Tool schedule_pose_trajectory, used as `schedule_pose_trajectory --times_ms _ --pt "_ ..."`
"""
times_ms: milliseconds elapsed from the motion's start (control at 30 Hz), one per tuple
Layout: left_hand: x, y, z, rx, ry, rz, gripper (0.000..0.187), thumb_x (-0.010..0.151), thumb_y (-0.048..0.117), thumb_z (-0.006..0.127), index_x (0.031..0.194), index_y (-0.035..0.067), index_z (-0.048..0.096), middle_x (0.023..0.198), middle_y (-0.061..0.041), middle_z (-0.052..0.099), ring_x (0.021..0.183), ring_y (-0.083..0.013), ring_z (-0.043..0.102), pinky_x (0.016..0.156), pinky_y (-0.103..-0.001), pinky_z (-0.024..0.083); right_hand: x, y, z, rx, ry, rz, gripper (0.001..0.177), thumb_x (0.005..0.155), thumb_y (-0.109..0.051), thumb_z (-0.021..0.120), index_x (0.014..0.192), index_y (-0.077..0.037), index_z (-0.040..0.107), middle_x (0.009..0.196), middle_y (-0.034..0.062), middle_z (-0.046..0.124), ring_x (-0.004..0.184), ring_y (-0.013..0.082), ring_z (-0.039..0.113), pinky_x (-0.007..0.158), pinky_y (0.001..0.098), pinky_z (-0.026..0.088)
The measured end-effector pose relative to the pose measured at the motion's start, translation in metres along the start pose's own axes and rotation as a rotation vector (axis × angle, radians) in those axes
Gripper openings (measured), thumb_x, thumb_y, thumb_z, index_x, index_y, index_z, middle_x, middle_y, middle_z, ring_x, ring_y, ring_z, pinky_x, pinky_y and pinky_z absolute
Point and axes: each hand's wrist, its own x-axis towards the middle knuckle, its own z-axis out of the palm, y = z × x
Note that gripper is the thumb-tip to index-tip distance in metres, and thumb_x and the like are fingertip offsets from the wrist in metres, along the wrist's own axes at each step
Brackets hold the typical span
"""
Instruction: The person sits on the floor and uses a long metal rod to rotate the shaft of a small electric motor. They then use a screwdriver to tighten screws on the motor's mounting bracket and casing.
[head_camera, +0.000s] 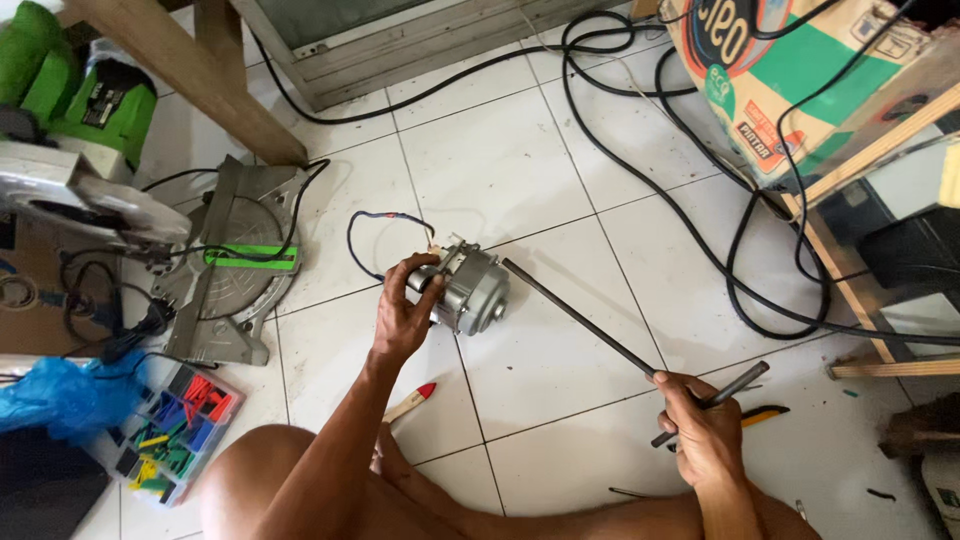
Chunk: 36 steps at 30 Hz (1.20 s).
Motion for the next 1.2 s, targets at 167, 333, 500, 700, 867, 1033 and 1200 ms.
schedule_pose_trajectory --times_ms 167,333,500,700,867,1033,1200 --pt "0.005 0.016 -0.004 0.063 -0.020 0.014 0.043 0.095 0.028 0.065 0.137 0.020 0.059 0.134 -0.001 0.067 0.117 -0.0216 0.058 0.100 -0.036 0.047 0.002 0.005 -0.004 -0.016 -0.026 0.009 0.019 0.091 -0.012 0.074 0.079 0.001 0.067 0.090 0.0207 0.075 0.054 0.0078 0.027 0.047 0.0256 0.023" --pt "0.009 0.046 -0.006 0.152 -0.034 -0.122 0.062 0.084 0.026 0.069 0.144 0.027 0.051 0.132 -0.003 0.069 0.111 -0.0229 0.061 0.096 -0.039 0.048 0.002 0.004 -0.005 0.037 -0.068 0.031 0.016 0.092 -0.011 0.073 0.079 -0.002 0.066 0.093 0.0230 0.076 0.051 0.0048 0.023 0.046 0.0245 0.022" --pt "0.021 0.051 -0.008 0.252 -0.126 -0.173 0.077 0.076 0.029 0.074 0.147 0.023 0.047 0.109 -0.004 0.070 0.086 -0.0245 0.063 0.076 -0.040 0.050 0.004 -0.007 0.001 0.058 -0.133 0.088 0.015 0.089 -0.011 0.074 0.080 -0.003 0.066 0.096 0.0225 0.076 0.049 0.0044 0.023 0.045 0.0231 0.019" --pt "0.040 0.037 -0.011 0.333 -0.251 -0.167 0.087 0.074 0.031 0.080 0.153 0.018 0.045 0.127 -0.011 0.065 0.113 -0.0287 0.063 0.096 -0.040 0.049 0.032 -0.015 -0.012 0.078 -0.348 0.309 0.033 0.092 -0.022 0.070 0.109 0.006 0.071 0.054 -0.0102 0.027 0.046 0.0039 0.021 0.039 0.0214 0.014" --pt "0.040 0.032 -0.009 0.364 -0.285 -0.161 0.081 0.075 0.034 0.081 0.149 0.015 0.053 0.128 -0.014 0.061 0.114 -0.0294 0.063 0.095 -0.039 0.050 0.051 -0.022 -0.015 0.220 -0.405 0.651 0.034 0.103 -0.030 0.054 0.119 0.000 0.058 0.057 -0.0115 0.022 0.046 0.0005 0.015 0.031 0.0178 0.010" --pt "0.041 0.031 -0.006 0.382 -0.294 -0.143 0.075 0.075 0.034 0.080 0.145 0.015 0.058 0.123 -0.015 0.060 0.115 -0.0297 0.061 0.097 -0.038 0.048 0.042 -0.012 -0.006 0.163 -0.425 0.556 0.032 0.097 -0.031 0.063 0.108 0.000 0.063 0.055 -0.0113 0.025 0.044 0.0006 0.016 0.031 0.0192 0.007" --pt "0.049 0.069 0.008 0.607 -0.162 -0.324 0.083 0.076 0.071 0.069 0.132 0.014 0.046 0.116 -0.015 0.070 0.104 -0.0398 0.069 0.086 -0.054 0.053 -0.008 -0.034 0.036 0.020 0.064 0.000 0.041 0.089 -0.025 0.079 0.085 -0.019 0.039 0.055 -0.0072 0.024 0.046 0.0034 0.018 0.040 0.0247 0.012"
